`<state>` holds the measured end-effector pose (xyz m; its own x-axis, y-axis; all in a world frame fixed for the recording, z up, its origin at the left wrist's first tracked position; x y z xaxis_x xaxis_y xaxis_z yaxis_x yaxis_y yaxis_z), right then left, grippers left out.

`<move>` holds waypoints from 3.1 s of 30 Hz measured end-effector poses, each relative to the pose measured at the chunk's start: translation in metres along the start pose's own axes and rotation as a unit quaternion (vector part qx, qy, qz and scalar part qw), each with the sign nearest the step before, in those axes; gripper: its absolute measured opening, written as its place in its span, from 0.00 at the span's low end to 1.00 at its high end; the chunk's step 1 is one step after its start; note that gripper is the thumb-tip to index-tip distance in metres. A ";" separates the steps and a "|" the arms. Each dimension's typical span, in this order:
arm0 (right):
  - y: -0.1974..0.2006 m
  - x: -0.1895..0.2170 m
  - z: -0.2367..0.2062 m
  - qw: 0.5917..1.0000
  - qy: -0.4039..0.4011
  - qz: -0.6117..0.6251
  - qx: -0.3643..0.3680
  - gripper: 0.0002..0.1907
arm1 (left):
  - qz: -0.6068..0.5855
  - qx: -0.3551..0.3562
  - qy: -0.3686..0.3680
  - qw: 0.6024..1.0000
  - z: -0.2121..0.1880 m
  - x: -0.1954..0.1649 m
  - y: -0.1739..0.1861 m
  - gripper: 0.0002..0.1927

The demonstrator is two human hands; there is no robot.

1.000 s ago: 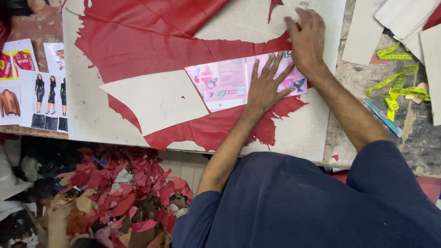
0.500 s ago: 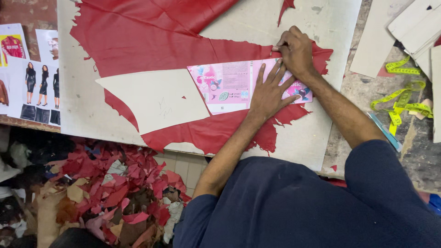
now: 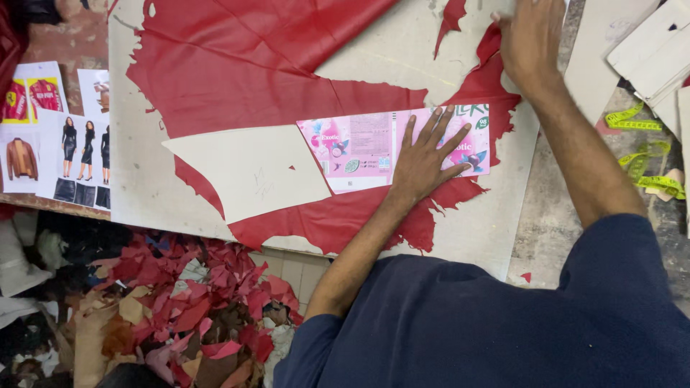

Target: The person places a paper pattern on red fabric, aligns it, and cuts the fabric around the pattern using a rotary cutter. They then remove the cut piece and place another pattern on the remaining fabric to continue cutting.

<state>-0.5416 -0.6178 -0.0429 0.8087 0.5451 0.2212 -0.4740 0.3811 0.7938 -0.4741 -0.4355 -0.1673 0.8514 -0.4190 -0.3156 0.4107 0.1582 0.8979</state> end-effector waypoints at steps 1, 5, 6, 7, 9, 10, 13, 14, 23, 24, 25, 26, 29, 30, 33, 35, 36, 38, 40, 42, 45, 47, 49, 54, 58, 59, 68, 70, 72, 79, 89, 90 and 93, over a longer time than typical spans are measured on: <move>0.016 0.010 -0.012 0.999 0.028 0.015 -0.037 0.23 | -0.002 0.007 0.003 1.000 0.000 0.001 -0.003 0.41; 0.001 0.034 -0.090 0.958 -0.038 0.190 0.213 0.15 | -0.025 0.014 0.005 1.000 0.000 0.005 -0.012 0.39; 0.002 0.038 -0.109 0.949 -0.035 0.215 0.227 0.14 | -0.026 0.039 0.014 0.999 -0.002 0.009 -0.016 0.38; 0.005 0.040 -0.126 0.940 -0.032 0.240 0.240 0.13 | -0.026 0.064 0.022 0.997 -0.003 0.012 -0.019 0.36; 0.017 0.027 -0.147 0.950 -0.054 0.217 0.217 0.13 | -0.107 0.011 -0.019 0.994 -0.005 0.012 -0.007 0.40; 0.026 0.020 -0.157 0.954 -0.064 0.206 0.206 0.13 | -0.146 -0.016 -0.039 0.988 -0.008 0.012 0.002 0.42; 0.048 -0.019 -0.186 0.905 -0.222 0.310 0.188 0.14 | -0.160 0.015 -0.045 0.986 -0.021 0.021 0.021 0.51; 0.053 -0.028 -0.197 0.905 -0.248 0.288 0.193 0.14 | -0.132 0.040 -0.052 0.989 -0.025 0.023 0.026 0.52; 0.083 -0.051 -0.259 0.886 -0.306 0.307 0.163 0.15 | -0.013 0.101 -0.065 0.993 -0.029 0.036 0.044 0.55; 0.085 -0.051 -0.263 0.887 -0.307 0.306 0.160 0.15 | -0.010 0.098 -0.056 0.994 -0.028 0.039 0.046 0.55; 0.088 -0.050 -0.267 0.888 -0.308 0.304 0.158 0.15 | -0.009 0.096 -0.045 0.994 -0.028 0.041 0.047 0.55; 0.089 -0.049 -0.272 0.885 -0.312 0.307 0.160 0.15 | -0.007 0.096 -0.043 0.994 -0.029 0.042 0.048 0.55; 0.093 -0.044 -0.283 0.880 -0.321 0.309 0.165 0.15 | -0.014 0.102 -0.035 0.994 -0.029 0.040 0.051 0.59; 0.095 -0.043 -0.286 0.879 -0.326 0.307 0.165 0.16 | -0.026 0.112 -0.031 0.993 -0.030 0.039 0.051 0.62; 0.099 -0.036 -0.291 0.876 -0.326 0.317 0.164 0.16 | -0.044 0.138 -0.040 0.989 -0.033 0.035 0.050 0.66; 0.102 -0.031 -0.293 0.874 -0.323 0.321 0.167 0.16 | -0.038 0.162 -0.056 0.985 -0.037 0.032 0.047 0.66; 0.103 -0.028 -0.294 0.875 -0.321 0.320 0.171 0.16 | -0.029 0.175 -0.064 0.982 -0.040 0.031 0.046 0.66; 0.106 -0.023 -0.297 0.876 -0.320 0.315 0.178 0.17 | -0.026 0.188 -0.083 0.978 -0.047 0.028 0.043 0.65; 0.109 -0.018 -0.299 0.878 -0.318 0.310 0.180 0.17 | -0.031 0.183 -0.106 0.977 -0.053 0.024 0.043 0.64; 0.111 -0.013 -0.303 0.877 -0.320 0.306 0.187 0.16 | -0.035 0.180 -0.108 0.977 -0.059 0.021 0.042 0.62; 0.112 -0.001 -0.305 0.889 -0.287 0.298 0.196 0.17 | -0.037 0.172 -0.111 0.978 -0.062 0.017 0.042 0.58; 0.108 0.006 -0.307 0.890 -0.278 0.289 0.218 0.17 | -0.037 0.168 -0.114 0.978 -0.062 0.013 0.042 0.56; 0.099 0.011 -0.313 0.876 -0.295 0.279 0.261 0.17 | -0.037 0.170 -0.114 0.978 -0.063 0.008 0.041 0.55; 0.102 0.027 -0.313 0.935 -0.216 0.158 0.232 0.20 | -0.030 0.161 -0.116 0.980 -0.063 -0.006 0.040 0.54; 0.103 0.029 -0.314 0.949 -0.200 0.116 0.213 0.18 | -0.038 0.167 -0.108 0.979 -0.061 -0.011 0.041 0.54; 0.102 0.029 -0.314 0.950 -0.199 0.109 0.215 0.17 | -0.043 0.172 -0.102 0.979 -0.060 -0.010 0.040 0.54; 0.102 0.045 -0.314 0.957 -0.167 0.016 0.235 0.17 | -0.049 0.130 -0.063 0.988 -0.082 -0.007 0.031 0.52; 0.106 0.051 -0.313 0.962 -0.152 0.020 0.228 0.17 | -0.007 0.063 -0.020 0.998 -0.110 -0.011 0.036 0.51; 0.106 0.053 -0.314 0.958 -0.152 0.022 0.241 0.16 | 0.017 -0.081 0.132 0.988 -0.159 0.007 0.062 0.44; 0.103 0.057 -0.316 0.954 -0.149 -0.003 0.261 0.14 | 0.146 -0.178 0.557 0.798 -0.350 0.084 0.150 0.63; 0.118 0.077 -0.334 0.958 -0.151 0.014 0.245 0.16 | 0.062 -0.148 0.639 0.752 -0.383 0.141 0.181 0.57; 0.119 0.080 -0.335 0.959 -0.151 0.016 0.240 0.16 | 0.067 -0.151 0.643 0.748 -0.385 0.146 0.182 0.55; 0.122 0.084 -0.333 0.961 -0.150 0.022 0.230 0.14 | 0.093 -0.173 0.627 0.754 -0.386 0.157 0.186 0.55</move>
<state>-0.6476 -0.2773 -0.1164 0.8885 0.2866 0.3583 -0.3613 -0.0444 0.9314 -0.1381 -0.1266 -0.1684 0.4538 0.7799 -0.4310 0.1225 0.4245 0.8971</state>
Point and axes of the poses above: each hand's wrist, its own z-axis towards the middle knuckle, its own y-axis out of the back of the hand, x = y × z, the point moved 8 cm from there along z, towards the middle knuckle, and after that the axes turned 15 degrees about -y, right-handed, at the moved point
